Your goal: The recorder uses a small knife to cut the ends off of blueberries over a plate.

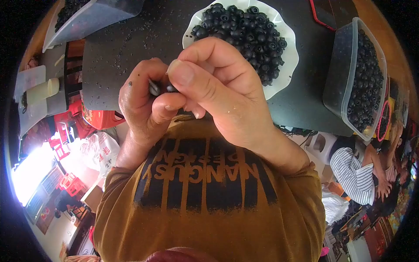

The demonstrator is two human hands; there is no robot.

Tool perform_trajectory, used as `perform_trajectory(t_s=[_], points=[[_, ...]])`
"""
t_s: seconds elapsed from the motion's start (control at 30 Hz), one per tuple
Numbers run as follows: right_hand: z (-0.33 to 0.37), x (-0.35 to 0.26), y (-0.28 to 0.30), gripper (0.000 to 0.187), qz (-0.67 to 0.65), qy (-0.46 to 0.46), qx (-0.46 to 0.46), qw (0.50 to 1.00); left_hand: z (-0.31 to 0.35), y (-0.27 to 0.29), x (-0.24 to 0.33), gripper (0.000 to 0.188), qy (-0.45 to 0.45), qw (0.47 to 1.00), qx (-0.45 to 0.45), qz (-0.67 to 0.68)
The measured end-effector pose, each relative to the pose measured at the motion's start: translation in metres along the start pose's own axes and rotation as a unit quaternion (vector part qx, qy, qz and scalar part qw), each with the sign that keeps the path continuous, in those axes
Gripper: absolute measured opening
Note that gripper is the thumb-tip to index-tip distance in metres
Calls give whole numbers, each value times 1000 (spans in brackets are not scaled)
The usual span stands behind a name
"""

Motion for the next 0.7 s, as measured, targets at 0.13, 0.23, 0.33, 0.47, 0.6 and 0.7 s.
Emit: perform_trajectory(t_s=[0.13, 0.23, 0.33, 0.47, 0.6, 0.7], points=[[1, 3, -3, 18, -21, -32, -20, 999, -1, -4, 1, 49, -20, 1000, -10, -15], [2, 10, 0, 17, -35, -58, -30, 997, -1, -5, 2, 50, -51, 998, -6, -29], [3, 14, 1, 16, -32, -50, -28, 998, -1, -6, 6, 50, -76, 996, 2, -40], [3, 16, 5, 17, -44, -50, 10, 998, 0, -7, 6, 51, -87, 995, 6, -57], [3, 16, 4, 18, -43, -53, 9, 998, 0, -7, 7, 50, -98, 993, 8, -61], [3, 15, 5, 19, -54, -47, 19, 997, 1, -6, 10, 49, -107, 991, 17, -79]])
Point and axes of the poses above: each hand's wrist, its own z-axis away from the middle knuckle, its own y-axis out of the back of the hand, x = y × z, the point moved 10 cm from there along -z, towards the middle knuckle, and after that the axes turned 2 degrees about -x, right-handed, at the moved point
